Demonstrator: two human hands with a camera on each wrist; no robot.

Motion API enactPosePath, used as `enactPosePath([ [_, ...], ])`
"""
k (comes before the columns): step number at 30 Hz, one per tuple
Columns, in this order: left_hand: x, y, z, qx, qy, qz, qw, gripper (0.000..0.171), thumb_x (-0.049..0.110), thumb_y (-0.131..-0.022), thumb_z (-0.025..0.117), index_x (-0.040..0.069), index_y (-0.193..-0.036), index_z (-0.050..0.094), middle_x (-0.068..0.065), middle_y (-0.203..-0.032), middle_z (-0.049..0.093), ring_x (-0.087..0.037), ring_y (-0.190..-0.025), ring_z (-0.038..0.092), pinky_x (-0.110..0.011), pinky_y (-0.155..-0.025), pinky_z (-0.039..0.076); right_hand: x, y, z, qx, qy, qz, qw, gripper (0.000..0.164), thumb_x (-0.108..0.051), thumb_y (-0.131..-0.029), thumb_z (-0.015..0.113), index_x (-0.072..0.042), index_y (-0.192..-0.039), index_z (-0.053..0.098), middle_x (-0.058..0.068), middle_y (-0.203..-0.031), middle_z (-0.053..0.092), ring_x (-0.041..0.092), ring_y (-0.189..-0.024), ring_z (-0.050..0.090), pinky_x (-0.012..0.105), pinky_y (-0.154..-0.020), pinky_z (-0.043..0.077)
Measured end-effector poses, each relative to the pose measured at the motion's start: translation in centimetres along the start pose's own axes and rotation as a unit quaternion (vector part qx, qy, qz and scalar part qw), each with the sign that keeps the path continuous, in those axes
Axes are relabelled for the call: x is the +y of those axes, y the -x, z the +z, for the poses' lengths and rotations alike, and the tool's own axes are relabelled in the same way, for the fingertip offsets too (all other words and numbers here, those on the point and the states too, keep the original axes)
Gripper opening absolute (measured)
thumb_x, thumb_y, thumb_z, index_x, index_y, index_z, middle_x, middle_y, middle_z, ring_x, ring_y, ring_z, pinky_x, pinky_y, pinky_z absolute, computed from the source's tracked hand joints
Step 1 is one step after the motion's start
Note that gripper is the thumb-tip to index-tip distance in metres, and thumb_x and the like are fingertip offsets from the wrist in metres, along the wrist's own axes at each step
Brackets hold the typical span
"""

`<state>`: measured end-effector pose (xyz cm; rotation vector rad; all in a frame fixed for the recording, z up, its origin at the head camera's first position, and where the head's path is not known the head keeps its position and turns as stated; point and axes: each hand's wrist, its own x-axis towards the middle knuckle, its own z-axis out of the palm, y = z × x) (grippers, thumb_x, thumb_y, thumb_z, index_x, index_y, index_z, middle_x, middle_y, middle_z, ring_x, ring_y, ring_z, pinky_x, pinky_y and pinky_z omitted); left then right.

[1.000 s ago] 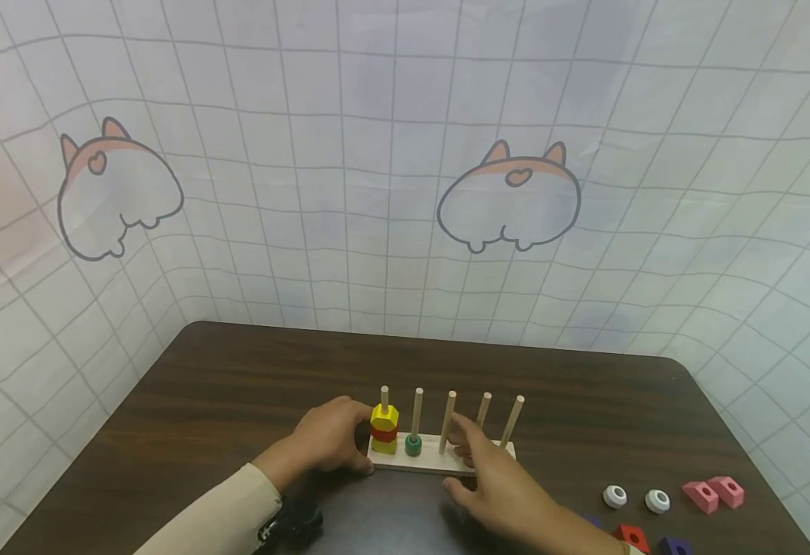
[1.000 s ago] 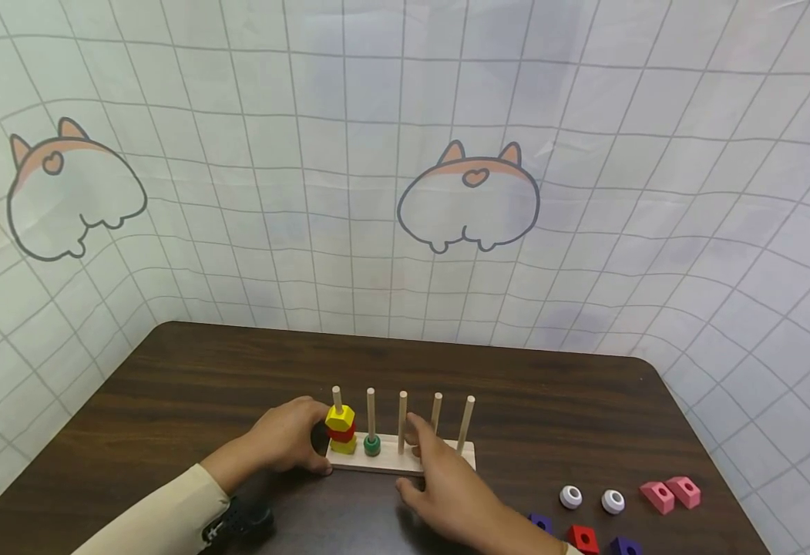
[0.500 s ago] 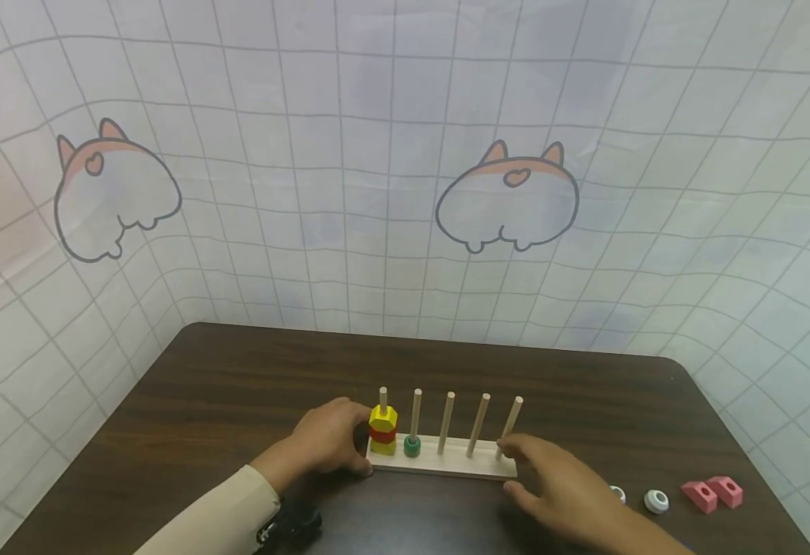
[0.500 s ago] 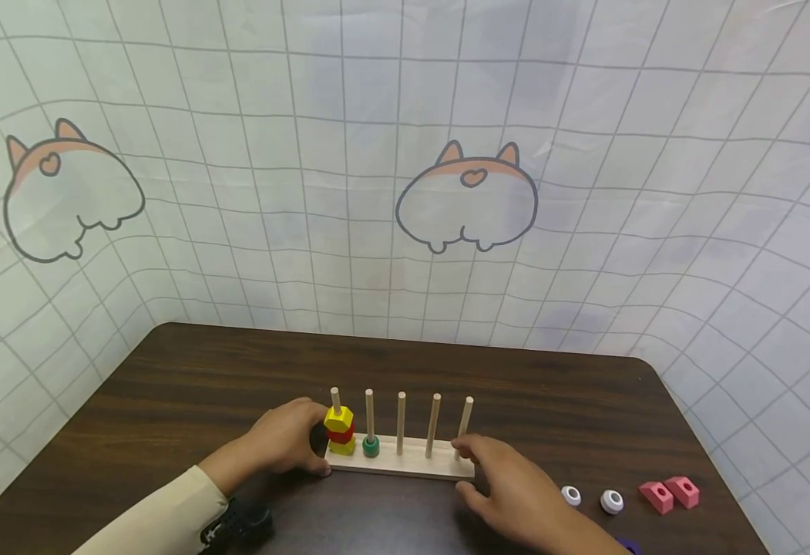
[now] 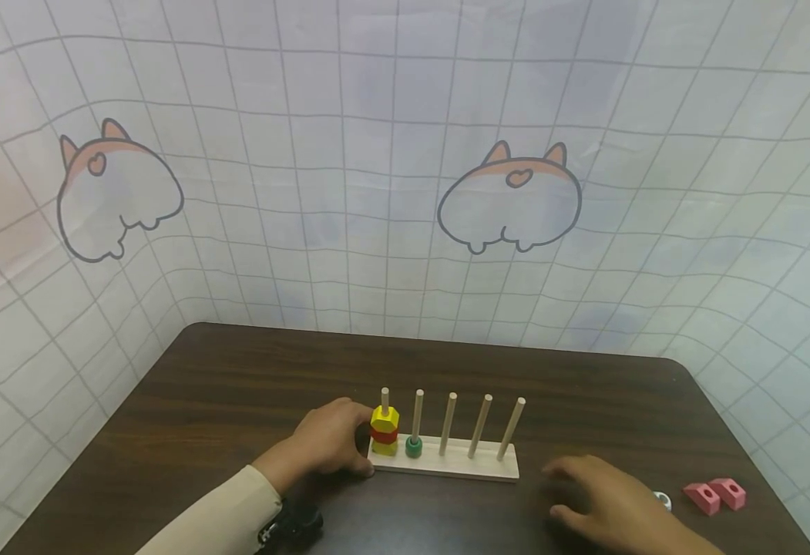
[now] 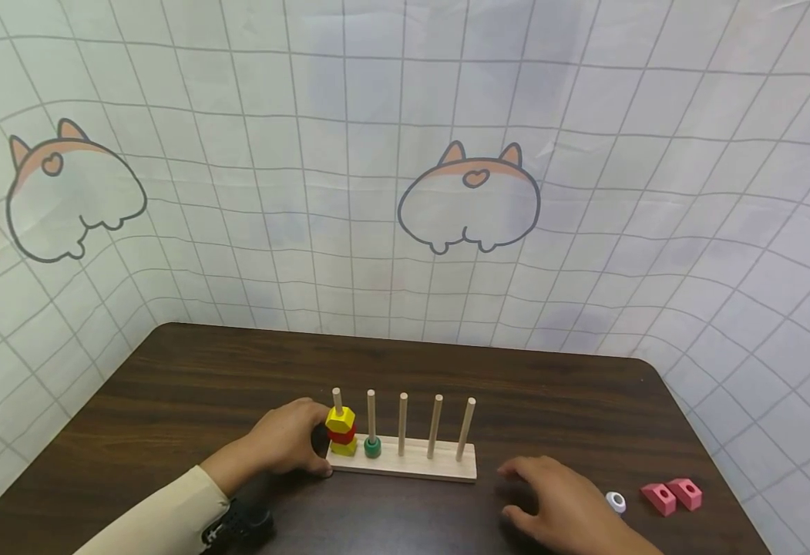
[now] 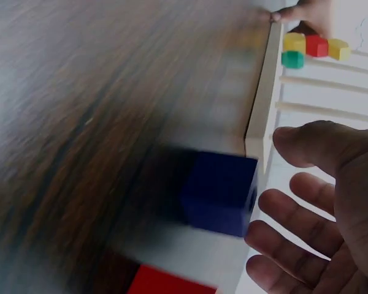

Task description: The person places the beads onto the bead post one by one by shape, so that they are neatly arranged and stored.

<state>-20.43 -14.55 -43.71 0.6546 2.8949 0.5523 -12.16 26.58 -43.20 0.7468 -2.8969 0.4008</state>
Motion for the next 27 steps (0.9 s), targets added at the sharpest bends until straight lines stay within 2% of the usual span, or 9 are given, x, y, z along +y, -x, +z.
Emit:
enactPosePath([
  [3,0.0,0.0,0.0,0.000,0.000,0.000,1.0000,0.055,0.037,-0.059,0.097,0.026,-0.109,0.075,0.006,-0.105,0.069,-0.021,-0.104,0.063,-0.057,-0.078,0.052,0.6,0.5,-0.1,-0.008,0.003,0.001,1.000,0.048,-0.036,-0.075,0.089,-0.024,-0.116,0.069,-0.010,-0.110,0.068,0.018,-0.102,0.067,0.042,-0.081,0.056],
  [7,0.0,0.0,0.0,0.000,-0.002,0.001,1.0000,0.054,0.037,-0.059,0.097,0.026,-0.108,0.075,0.007,-0.103,0.069,-0.020,-0.103,0.062,-0.056,-0.078,0.053,1.2,0.7,-0.4,-0.048,-0.005,0.029,0.998,0.047,-0.036,-0.076,0.089,-0.024,-0.116,0.069,-0.011,-0.110,0.068,0.019,-0.102,0.067,0.043,-0.082,0.056],
  [11,0.0,0.0,0.0,0.001,-0.004,0.002,1.0000,0.053,0.037,-0.060,0.097,0.027,-0.107,0.075,0.007,-0.103,0.069,-0.020,-0.102,0.062,-0.056,-0.078,0.053,1.8,0.9,-0.6,-0.083,-0.021,0.043,0.995,0.046,-0.044,-0.081,0.084,-0.023,-0.118,0.068,-0.012,-0.111,0.068,0.022,-0.102,0.068,0.045,-0.082,0.056],
  [14,0.0,-0.1,0.0,0.002,-0.006,0.003,1.0000,0.054,0.037,-0.059,0.097,0.027,-0.107,0.075,0.007,-0.103,0.069,-0.021,-0.102,0.062,-0.056,-0.077,0.052,2.3,1.1,-0.7,-0.090,-0.022,0.030,0.995,0.045,-0.051,-0.083,0.081,-0.023,-0.116,0.069,-0.013,-0.109,0.069,0.021,-0.101,0.068,0.044,-0.082,0.056],
  [22,0.0,0.0,0.0,-0.001,-0.004,0.002,1.0000,0.056,0.038,-0.059,0.097,0.026,-0.109,0.075,0.005,-0.106,0.070,-0.021,-0.104,0.063,-0.056,-0.078,0.053,3.3,1.9,-1.1,-0.096,-0.030,-0.019,0.995,0.048,-0.057,-0.081,0.080,-0.024,-0.114,0.070,-0.015,-0.108,0.067,0.011,-0.092,0.061,0.038,-0.076,0.054],
  [27,-0.1,0.0,0.0,-0.001,-0.005,0.000,1.0000,0.057,0.038,-0.059,0.097,0.026,-0.111,0.075,0.005,-0.105,0.069,-0.021,-0.103,0.063,-0.056,-0.078,0.053,4.0,2.3,-1.1,-0.097,-0.054,-0.043,0.993,0.048,-0.058,-0.079,0.081,-0.027,-0.114,0.070,-0.021,-0.108,0.062,0.014,-0.098,0.059,0.038,-0.078,0.053],
])
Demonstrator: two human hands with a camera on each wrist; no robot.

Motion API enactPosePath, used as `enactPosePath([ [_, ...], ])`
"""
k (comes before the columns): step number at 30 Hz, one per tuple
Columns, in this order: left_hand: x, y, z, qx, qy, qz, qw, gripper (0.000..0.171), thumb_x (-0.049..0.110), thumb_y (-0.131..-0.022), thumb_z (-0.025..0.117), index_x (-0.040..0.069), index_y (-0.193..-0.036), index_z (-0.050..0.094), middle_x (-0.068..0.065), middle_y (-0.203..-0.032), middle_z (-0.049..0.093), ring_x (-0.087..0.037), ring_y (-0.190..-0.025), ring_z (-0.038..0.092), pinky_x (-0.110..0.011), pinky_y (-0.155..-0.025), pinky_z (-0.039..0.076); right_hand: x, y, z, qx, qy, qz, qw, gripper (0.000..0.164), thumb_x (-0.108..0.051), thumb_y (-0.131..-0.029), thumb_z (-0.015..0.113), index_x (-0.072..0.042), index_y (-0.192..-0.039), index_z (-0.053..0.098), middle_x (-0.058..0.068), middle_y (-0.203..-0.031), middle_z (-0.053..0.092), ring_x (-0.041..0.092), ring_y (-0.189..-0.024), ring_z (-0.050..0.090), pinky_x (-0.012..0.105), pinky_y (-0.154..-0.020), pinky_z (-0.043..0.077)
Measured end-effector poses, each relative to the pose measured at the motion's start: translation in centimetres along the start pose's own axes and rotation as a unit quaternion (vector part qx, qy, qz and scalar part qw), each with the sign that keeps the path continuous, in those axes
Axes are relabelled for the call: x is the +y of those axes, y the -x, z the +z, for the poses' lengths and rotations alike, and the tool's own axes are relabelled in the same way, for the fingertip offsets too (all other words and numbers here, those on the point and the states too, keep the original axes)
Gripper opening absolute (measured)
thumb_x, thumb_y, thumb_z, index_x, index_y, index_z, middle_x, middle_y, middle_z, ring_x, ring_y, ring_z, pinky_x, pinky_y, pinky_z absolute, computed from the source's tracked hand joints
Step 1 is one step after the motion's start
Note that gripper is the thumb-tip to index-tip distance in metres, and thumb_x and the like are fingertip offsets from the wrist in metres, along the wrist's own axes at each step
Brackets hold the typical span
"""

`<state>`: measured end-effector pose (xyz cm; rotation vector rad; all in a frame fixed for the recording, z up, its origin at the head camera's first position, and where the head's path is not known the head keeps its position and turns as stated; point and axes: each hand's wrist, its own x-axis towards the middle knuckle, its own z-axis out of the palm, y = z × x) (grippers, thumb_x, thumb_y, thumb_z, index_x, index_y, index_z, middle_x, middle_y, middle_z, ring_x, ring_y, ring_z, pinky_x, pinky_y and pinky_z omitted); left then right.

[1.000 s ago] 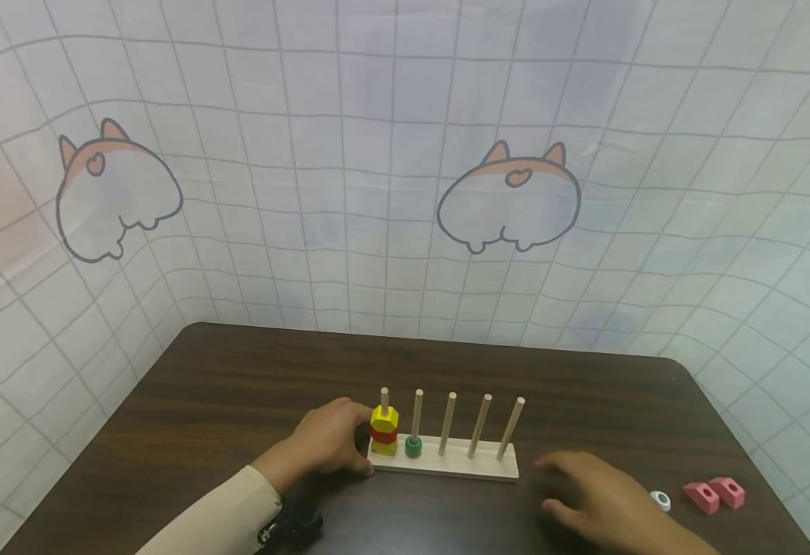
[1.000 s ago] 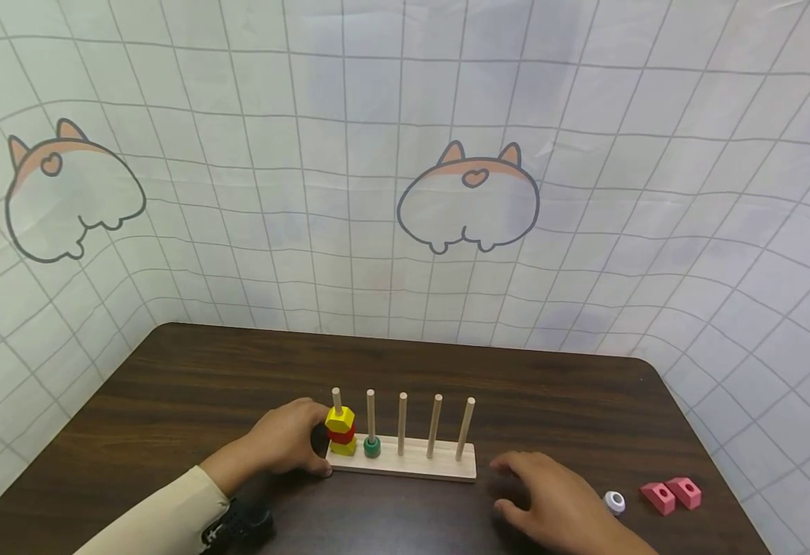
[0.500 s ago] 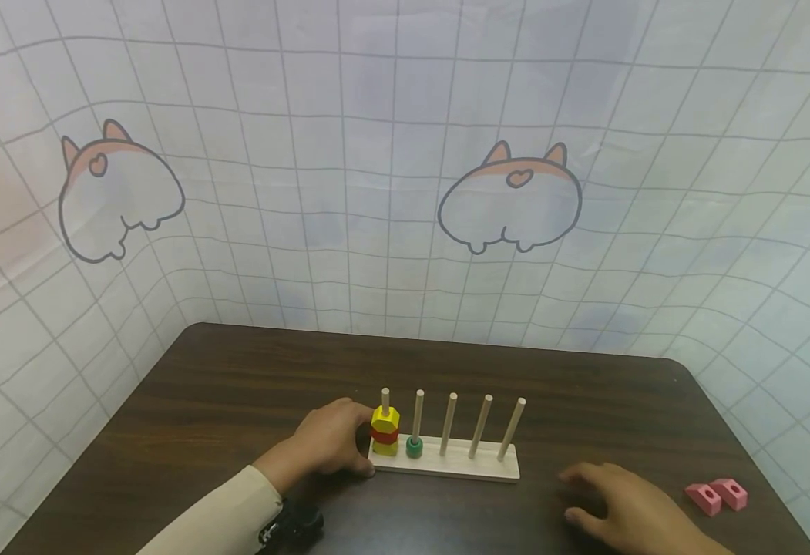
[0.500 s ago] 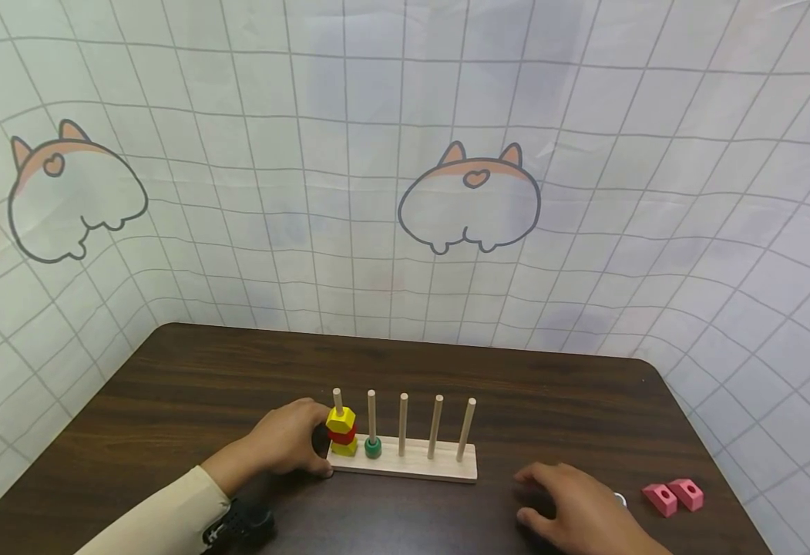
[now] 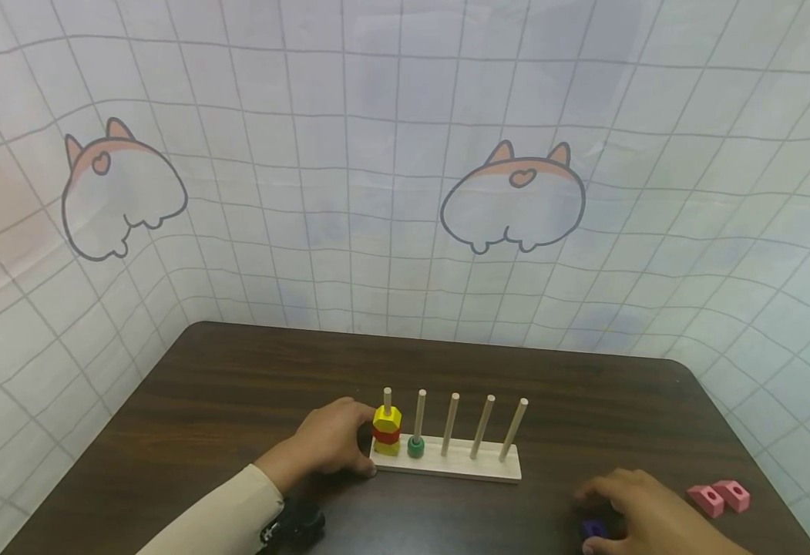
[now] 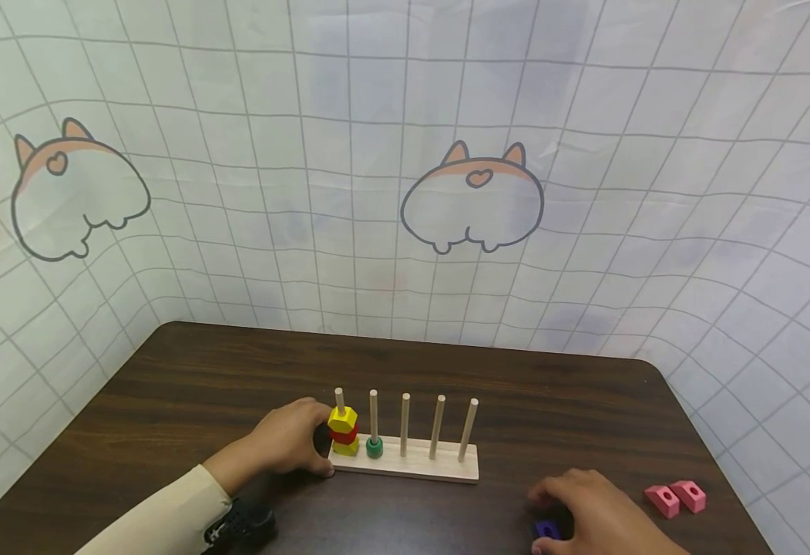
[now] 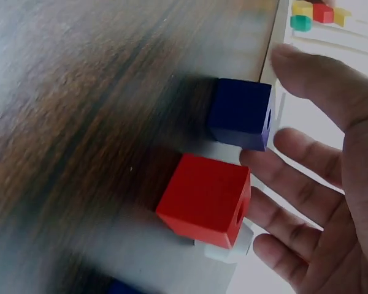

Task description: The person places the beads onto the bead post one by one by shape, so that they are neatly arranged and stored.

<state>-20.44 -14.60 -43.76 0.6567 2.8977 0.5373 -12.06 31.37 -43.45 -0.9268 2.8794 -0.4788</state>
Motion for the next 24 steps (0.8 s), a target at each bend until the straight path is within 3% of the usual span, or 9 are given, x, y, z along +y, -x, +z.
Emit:
enactPosePath([
  [5,0.0,0.0,-0.1,0.002,-0.001,-0.001,1.0000,0.057,0.038,-0.059,0.097,0.026,-0.110,0.075,0.005,-0.104,0.069,-0.021,-0.103,0.063,-0.055,-0.079,0.053,0.5,0.2,0.3,0.010,-0.012,-0.042,0.999,0.044,-0.042,-0.075,0.089,-0.028,-0.113,0.070,-0.024,-0.107,0.060,0.013,-0.099,0.057,0.035,-0.077,0.052],
  [13,0.0,0.0,-0.1,0.001,-0.002,-0.004,1.0000,0.056,0.038,-0.060,0.097,0.026,-0.110,0.075,0.005,-0.107,0.069,-0.021,-0.105,0.062,-0.056,-0.080,0.053,0.2,-0.2,0.6,0.002,0.000,-0.023,1.000,0.036,-0.044,-0.078,0.087,-0.033,-0.107,0.069,-0.025,-0.104,0.059,0.013,-0.097,0.059,0.038,-0.078,0.054],
  [20,0.1,0.0,-0.1,-0.002,0.002,-0.005,1.0000,0.056,0.038,-0.060,0.097,0.027,-0.110,0.075,0.004,-0.109,0.070,-0.022,-0.107,0.062,-0.057,-0.081,0.052,0.7,-0.3,0.8,0.057,0.048,-0.091,0.993,0.048,-0.037,-0.068,0.094,-0.030,-0.109,0.070,-0.021,-0.106,0.064,0.013,-0.098,0.061,0.042,-0.079,0.050],
  [24,0.0,-0.1,-0.1,-0.006,0.002,-0.006,1.0000,0.057,0.039,-0.060,0.097,0.027,-0.111,0.075,0.005,-0.109,0.069,-0.021,-0.107,0.062,-0.057,-0.081,0.052,1.6,0.2,0.4,0.077,0.067,-0.107,0.989,0.056,-0.030,-0.062,0.096,-0.029,-0.112,0.071,-0.019,-0.108,0.066,0.012,-0.098,0.062,0.037,-0.083,0.046],
])
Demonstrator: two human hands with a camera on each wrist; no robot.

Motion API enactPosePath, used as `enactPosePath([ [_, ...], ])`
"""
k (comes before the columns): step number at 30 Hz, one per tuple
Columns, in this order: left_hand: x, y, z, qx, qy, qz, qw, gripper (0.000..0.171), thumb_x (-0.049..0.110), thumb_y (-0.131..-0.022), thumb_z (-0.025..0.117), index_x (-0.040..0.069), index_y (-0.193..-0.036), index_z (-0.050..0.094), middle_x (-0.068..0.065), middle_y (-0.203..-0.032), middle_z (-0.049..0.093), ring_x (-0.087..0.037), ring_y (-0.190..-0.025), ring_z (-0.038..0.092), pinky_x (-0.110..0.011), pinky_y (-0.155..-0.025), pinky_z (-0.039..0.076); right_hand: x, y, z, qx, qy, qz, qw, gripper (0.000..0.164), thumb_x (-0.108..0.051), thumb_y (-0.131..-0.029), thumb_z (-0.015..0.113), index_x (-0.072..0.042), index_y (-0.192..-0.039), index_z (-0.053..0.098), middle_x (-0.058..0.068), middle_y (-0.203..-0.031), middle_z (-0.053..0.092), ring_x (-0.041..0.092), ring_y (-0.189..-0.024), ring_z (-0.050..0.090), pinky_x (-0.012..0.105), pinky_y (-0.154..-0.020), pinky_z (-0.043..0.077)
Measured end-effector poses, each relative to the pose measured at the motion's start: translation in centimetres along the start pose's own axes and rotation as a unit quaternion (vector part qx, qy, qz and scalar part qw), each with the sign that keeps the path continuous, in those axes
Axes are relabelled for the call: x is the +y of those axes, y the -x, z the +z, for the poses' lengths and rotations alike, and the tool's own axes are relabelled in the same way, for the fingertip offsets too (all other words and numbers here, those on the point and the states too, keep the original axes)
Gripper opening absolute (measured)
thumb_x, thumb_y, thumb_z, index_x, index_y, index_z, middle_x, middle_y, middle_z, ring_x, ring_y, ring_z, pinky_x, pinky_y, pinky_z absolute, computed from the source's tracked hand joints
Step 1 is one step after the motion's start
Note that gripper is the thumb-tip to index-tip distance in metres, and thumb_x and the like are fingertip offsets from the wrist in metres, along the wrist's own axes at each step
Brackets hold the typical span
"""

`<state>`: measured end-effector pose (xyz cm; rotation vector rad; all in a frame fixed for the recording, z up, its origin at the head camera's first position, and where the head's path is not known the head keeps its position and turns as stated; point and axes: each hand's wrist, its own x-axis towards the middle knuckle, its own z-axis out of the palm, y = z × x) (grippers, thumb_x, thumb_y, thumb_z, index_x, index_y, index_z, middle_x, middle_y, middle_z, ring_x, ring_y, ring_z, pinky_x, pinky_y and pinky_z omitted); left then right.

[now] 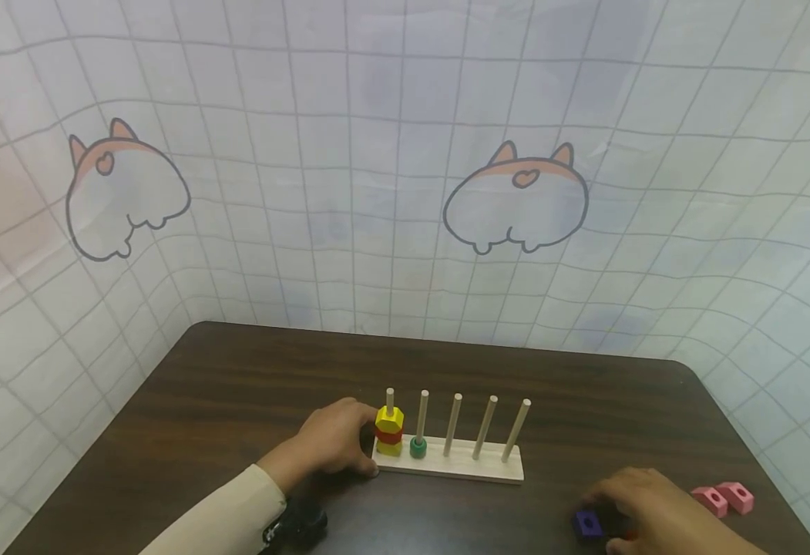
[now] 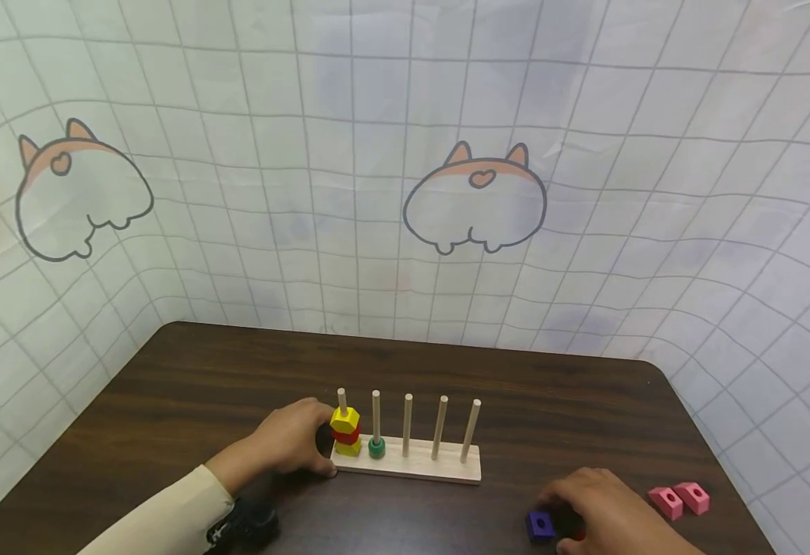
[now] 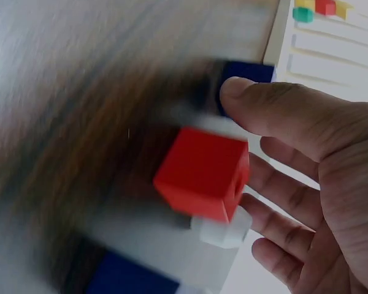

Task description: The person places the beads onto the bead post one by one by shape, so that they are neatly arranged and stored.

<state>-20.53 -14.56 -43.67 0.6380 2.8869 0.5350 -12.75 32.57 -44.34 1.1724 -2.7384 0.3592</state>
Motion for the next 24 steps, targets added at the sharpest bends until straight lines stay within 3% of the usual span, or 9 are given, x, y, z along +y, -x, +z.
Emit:
enactPosePath([
  [5,-0.1,0.2,0.1,0.002,-0.003,-0.001,1.0000,0.056,0.039,-0.059,0.096,0.028,-0.110,0.075,0.007,-0.105,0.069,-0.019,-0.104,0.062,-0.055,-0.078,0.052,0.6,0.5,-0.6,0.018,0.022,0.017,0.999,0.055,-0.031,-0.062,0.096,-0.031,-0.111,0.071,-0.020,-0.107,0.066,0.013,-0.099,0.063,0.024,-0.090,0.040],
  [10,0.0,0.1,0.0,0.003,-0.002,0.002,1.0000,0.056,0.039,-0.060,0.097,0.028,-0.110,0.075,0.007,-0.104,0.068,-0.019,-0.103,0.062,-0.055,-0.078,0.052,1.2,0.6,-1.3,0.021,0.069,0.048,0.996,0.039,-0.033,-0.069,0.093,-0.028,-0.103,0.072,-0.018,-0.102,0.067,0.016,-0.094,0.065,0.043,-0.081,0.050],
  [12,0.0,0.1,0.0,0.001,-0.001,0.001,1.0000,0.055,0.039,-0.060,0.097,0.028,-0.109,0.075,0.007,-0.104,0.068,-0.019,-0.103,0.062,-0.055,-0.078,0.052,1.5,0.6,-1.5,0.001,0.066,0.065,0.996,0.032,-0.034,-0.075,0.090,-0.028,-0.101,0.073,-0.018,-0.101,0.068,0.017,-0.093,0.066,0.050,-0.079,0.051],
  [18,0.0,0.1,0.1,-0.002,-0.001,-0.004,1.0000,0.058,0.040,-0.061,0.097,0.026,-0.112,0.075,0.007,-0.105,0.069,-0.019,-0.104,0.062,-0.055,-0.081,0.052,1.8,0.5,-1.7,-0.037,0.054,0.104,0.992,0.026,-0.036,-0.080,0.086,-0.029,-0.100,0.072,-0.017,-0.098,0.069,0.022,-0.092,0.067,0.056,-0.080,0.051],
  [24,0.0,0.0,0.0,0.002,-0.001,-0.002,1.0000,0.058,0.040,-0.060,0.097,0.027,-0.113,0.075,0.007,-0.107,0.069,-0.020,-0.105,0.062,-0.056,-0.081,0.052,2.4,0.3,-2.1,-0.060,0.057,0.111,0.990,0.028,-0.038,-0.078,0.086,-0.026,-0.098,0.070,-0.016,-0.095,0.069,0.021,-0.088,0.067,0.054,-0.076,0.053],
])
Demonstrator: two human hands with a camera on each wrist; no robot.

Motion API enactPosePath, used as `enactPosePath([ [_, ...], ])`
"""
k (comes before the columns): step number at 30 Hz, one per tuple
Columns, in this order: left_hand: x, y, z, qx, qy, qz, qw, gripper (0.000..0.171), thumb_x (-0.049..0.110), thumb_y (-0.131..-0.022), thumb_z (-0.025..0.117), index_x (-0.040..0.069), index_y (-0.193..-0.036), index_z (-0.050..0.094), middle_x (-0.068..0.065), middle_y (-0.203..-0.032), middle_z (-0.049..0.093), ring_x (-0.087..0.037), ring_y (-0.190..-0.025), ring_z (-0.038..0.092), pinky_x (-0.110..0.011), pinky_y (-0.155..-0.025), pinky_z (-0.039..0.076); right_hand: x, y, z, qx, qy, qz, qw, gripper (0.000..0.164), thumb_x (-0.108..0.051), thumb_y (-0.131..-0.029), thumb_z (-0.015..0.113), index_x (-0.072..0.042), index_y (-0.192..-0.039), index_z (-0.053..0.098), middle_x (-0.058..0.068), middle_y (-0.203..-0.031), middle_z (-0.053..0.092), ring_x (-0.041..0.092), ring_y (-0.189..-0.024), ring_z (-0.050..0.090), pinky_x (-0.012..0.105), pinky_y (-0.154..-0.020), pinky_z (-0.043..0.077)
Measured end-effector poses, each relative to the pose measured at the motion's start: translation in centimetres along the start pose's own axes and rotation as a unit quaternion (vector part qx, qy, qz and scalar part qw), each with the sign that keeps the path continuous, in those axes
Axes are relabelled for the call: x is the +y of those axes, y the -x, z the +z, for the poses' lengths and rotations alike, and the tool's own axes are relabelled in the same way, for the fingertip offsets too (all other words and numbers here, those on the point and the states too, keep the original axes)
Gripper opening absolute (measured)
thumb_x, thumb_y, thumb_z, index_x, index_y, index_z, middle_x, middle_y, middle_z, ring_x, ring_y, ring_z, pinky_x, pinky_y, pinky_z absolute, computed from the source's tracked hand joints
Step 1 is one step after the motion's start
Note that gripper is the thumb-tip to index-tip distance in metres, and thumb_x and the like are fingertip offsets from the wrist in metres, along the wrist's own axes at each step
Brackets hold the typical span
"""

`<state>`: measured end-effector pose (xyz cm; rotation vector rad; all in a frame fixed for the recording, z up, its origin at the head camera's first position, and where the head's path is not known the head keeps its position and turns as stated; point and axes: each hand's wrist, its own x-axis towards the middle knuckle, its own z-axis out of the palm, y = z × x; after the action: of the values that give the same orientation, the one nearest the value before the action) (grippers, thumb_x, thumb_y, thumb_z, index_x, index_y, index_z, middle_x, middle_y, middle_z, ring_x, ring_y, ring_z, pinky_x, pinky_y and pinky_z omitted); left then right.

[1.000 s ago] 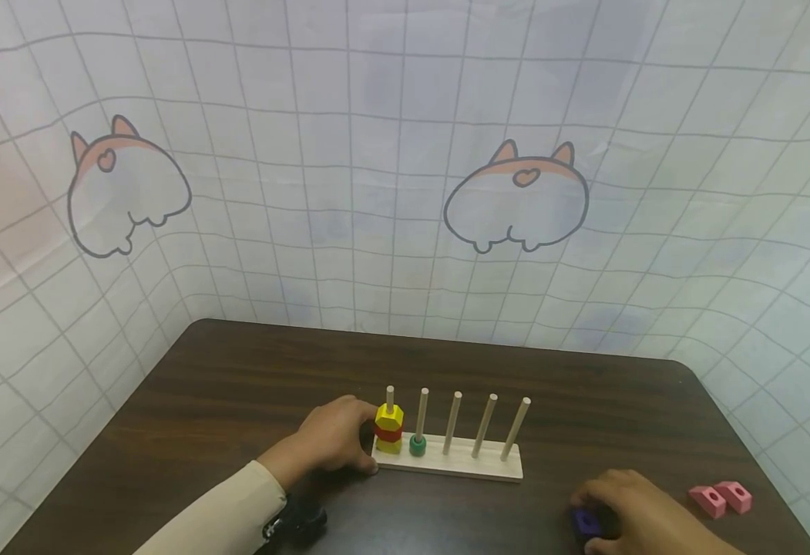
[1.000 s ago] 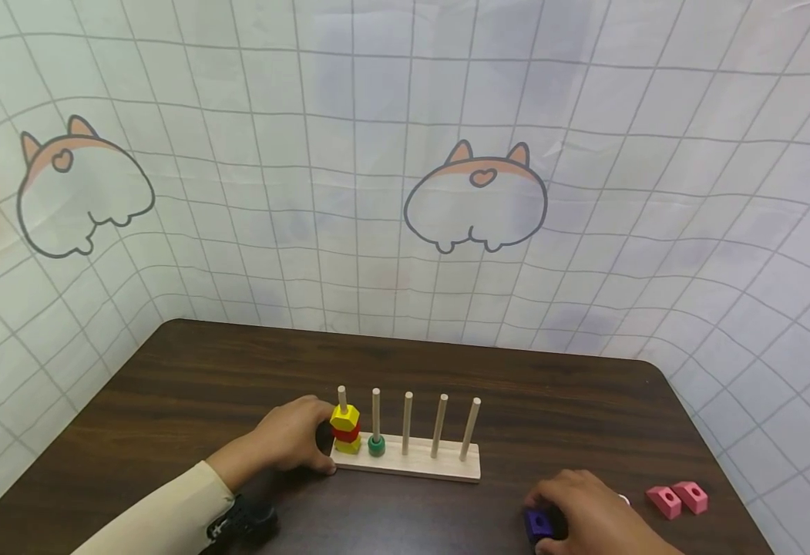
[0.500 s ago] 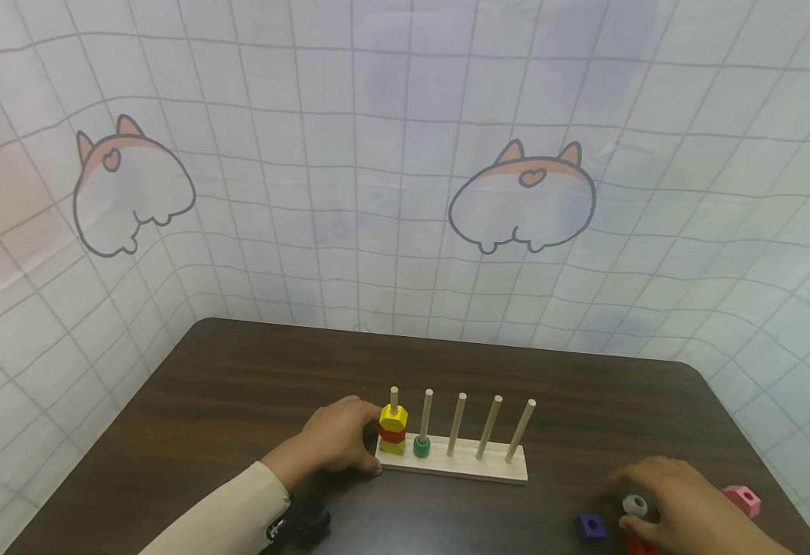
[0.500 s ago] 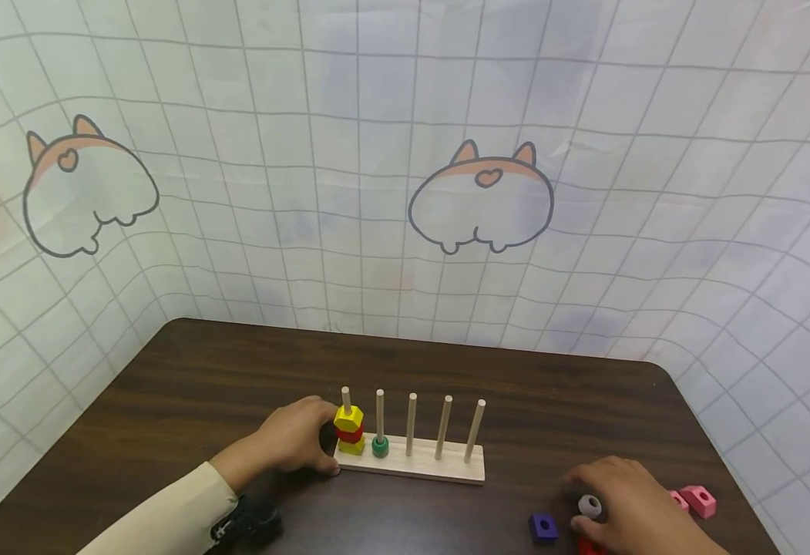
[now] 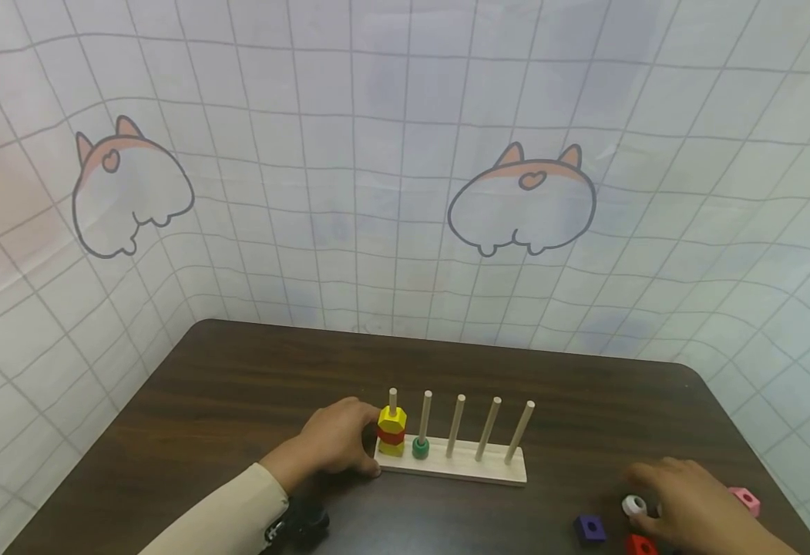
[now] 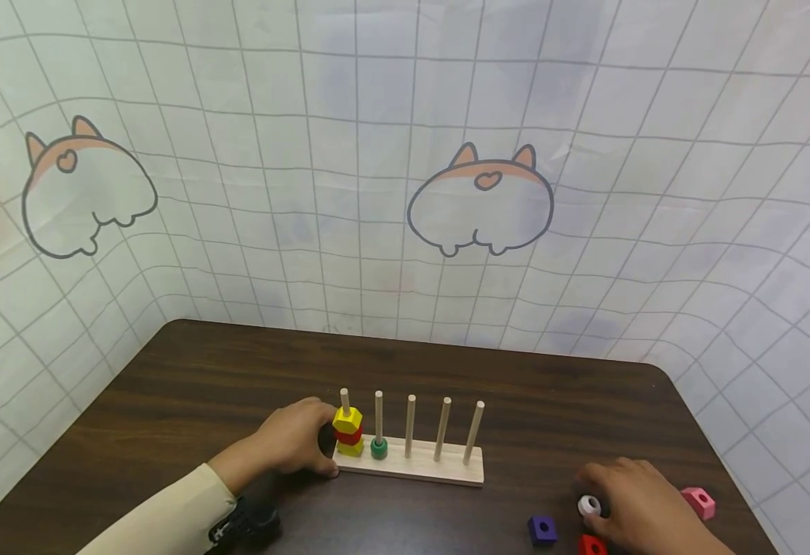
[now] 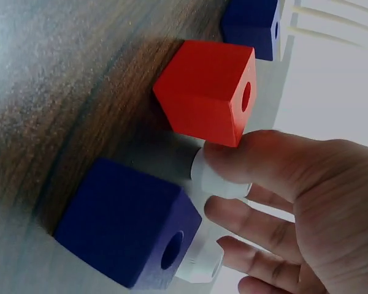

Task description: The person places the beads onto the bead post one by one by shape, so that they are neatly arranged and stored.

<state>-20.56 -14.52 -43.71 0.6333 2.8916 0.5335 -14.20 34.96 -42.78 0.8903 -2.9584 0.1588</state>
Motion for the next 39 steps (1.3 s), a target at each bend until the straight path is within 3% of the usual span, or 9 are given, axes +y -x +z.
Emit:
enactPosePath([
  [7,0.2,0.1,-0.2,0.002,-0.001,0.000,1.0000,0.059,0.040,-0.058,0.098,0.027,-0.111,0.075,0.005,-0.108,0.070,-0.021,-0.106,0.063,-0.055,-0.080,0.052,-0.8,-1.1,-0.4,0.011,-0.017,0.030,0.999,0.031,-0.034,-0.077,0.088,-0.026,-0.096,0.065,-0.018,-0.090,0.066,0.010,-0.080,0.065,0.036,-0.066,0.054],
  [13,0.3,0.1,-0.3,0.000,0.002,-0.001,1.0000,0.059,0.039,-0.059,0.098,0.025,-0.111,0.075,0.004,-0.109,0.070,-0.022,-0.107,0.063,-0.056,-0.080,0.052,-3.3,-3.2,-2.2,0.034,-0.033,0.072,0.996,0.034,-0.037,-0.078,0.088,-0.030,-0.093,0.059,-0.017,-0.089,0.064,0.010,-0.082,0.066,0.036,-0.064,0.054],
  [19,0.3,0.2,-0.3,0.001,-0.001,0.001,1.0000,0.058,0.039,-0.059,0.098,0.026,-0.111,0.075,0.005,-0.108,0.070,-0.021,-0.106,0.062,-0.056,-0.080,0.053,-5.9,-5.6,-4.9,0.083,-0.058,0.062,0.993,0.028,-0.034,-0.082,0.086,-0.031,-0.096,0.062,-0.018,-0.093,0.066,0.012,-0.087,0.068,0.037,-0.067,0.053],
  [28,0.3,0.2,-0.2,-0.003,-0.004,0.000,1.0000,0.055,0.039,-0.061,0.098,0.027,-0.109,0.075,0.005,-0.109,0.071,-0.021,-0.107,0.062,-0.057,-0.080,0.052,-8.8,-8.1,-7.9,0.155,-0.059,0.007,0.986,0.028,-0.026,-0.082,0.087,-0.024,-0.100,0.066,-0.014,-0.096,0.069,0.014,-0.088,0.069,0.039,-0.072,0.056],
  [39,0.2,0.2,-0.1,-0.001,-0.004,0.005,1.0000,0.055,0.039,-0.060,0.098,0.026,-0.108,0.075,0.007,-0.105,0.070,-0.020,-0.103,0.062,-0.056,-0.078,0.053,-10.6,-10.0,-10.0,0.172,-0.066,-0.001,0.983,0.024,-0.025,-0.084,0.084,-0.024,-0.102,0.068,-0.011,-0.098,0.071,0.018,-0.092,0.070,0.045,-0.076,0.056],
])
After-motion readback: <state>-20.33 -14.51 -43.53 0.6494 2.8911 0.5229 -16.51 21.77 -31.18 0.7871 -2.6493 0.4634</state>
